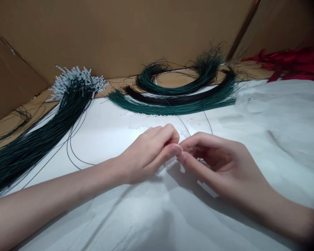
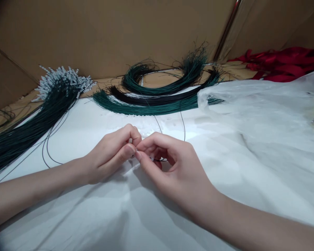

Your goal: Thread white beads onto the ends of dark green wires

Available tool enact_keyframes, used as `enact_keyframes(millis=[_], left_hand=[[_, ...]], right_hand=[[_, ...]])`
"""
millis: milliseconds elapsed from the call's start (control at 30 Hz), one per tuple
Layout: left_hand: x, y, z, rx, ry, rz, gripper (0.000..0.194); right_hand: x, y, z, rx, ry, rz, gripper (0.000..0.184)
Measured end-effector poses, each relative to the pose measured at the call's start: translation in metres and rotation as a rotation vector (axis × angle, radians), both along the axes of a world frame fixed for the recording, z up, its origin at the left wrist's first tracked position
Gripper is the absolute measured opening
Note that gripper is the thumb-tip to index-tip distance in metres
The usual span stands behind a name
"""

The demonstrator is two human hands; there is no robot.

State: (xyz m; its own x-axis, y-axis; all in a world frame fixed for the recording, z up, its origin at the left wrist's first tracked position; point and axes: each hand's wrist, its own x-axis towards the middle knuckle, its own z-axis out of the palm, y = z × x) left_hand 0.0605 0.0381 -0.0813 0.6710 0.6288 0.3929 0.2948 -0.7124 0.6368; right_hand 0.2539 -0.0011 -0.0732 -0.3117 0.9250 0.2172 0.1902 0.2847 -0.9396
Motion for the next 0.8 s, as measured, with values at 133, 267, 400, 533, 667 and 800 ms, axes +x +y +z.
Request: enact_keyframes(millis=[133, 267, 400, 533, 667, 800], left_hand=[[0.0013, -0.0006, 0.0033, 0.073, 0.125, 0.019, 0.038], [0.0005, -0.0018, 0.0066, 0.013, 0.141, 0.018, 0.039], [-0.0005, -0.0017, 0.0069, 0.002, 0.120, -0.064, 0.038], [-0.0005, -0.0013, 0.0052, 0.022, 0.087, -0.068, 0.036], [0.0011, -0.0009, 0.0041, 0.043, 0.092, -0.046, 0.035], [0.0022, -0.0009, 0.0032, 0.061, 0.096, -0.028, 0.036]], right_hand=[[0.0001, 0.0024, -0.0012, -0.018, 0.037, -0.013, 0.008], [0.0012, 0.0015, -0.0049, -0.059, 0.100, 0.004, 0.017], [0.0013, 0.0011, -0.0083, -0.099, 0.143, 0.022, 0.016], [0.0014, 0.0023, -0.0095, -0.093, 0.144, 0.020, 0.016], [0.0023, 0.0023, -0.0092, -0.091, 0.140, 0.020, 0.018], [0.0018, 0.0018, -0.0082, -0.075, 0.127, 0.020, 0.019]])
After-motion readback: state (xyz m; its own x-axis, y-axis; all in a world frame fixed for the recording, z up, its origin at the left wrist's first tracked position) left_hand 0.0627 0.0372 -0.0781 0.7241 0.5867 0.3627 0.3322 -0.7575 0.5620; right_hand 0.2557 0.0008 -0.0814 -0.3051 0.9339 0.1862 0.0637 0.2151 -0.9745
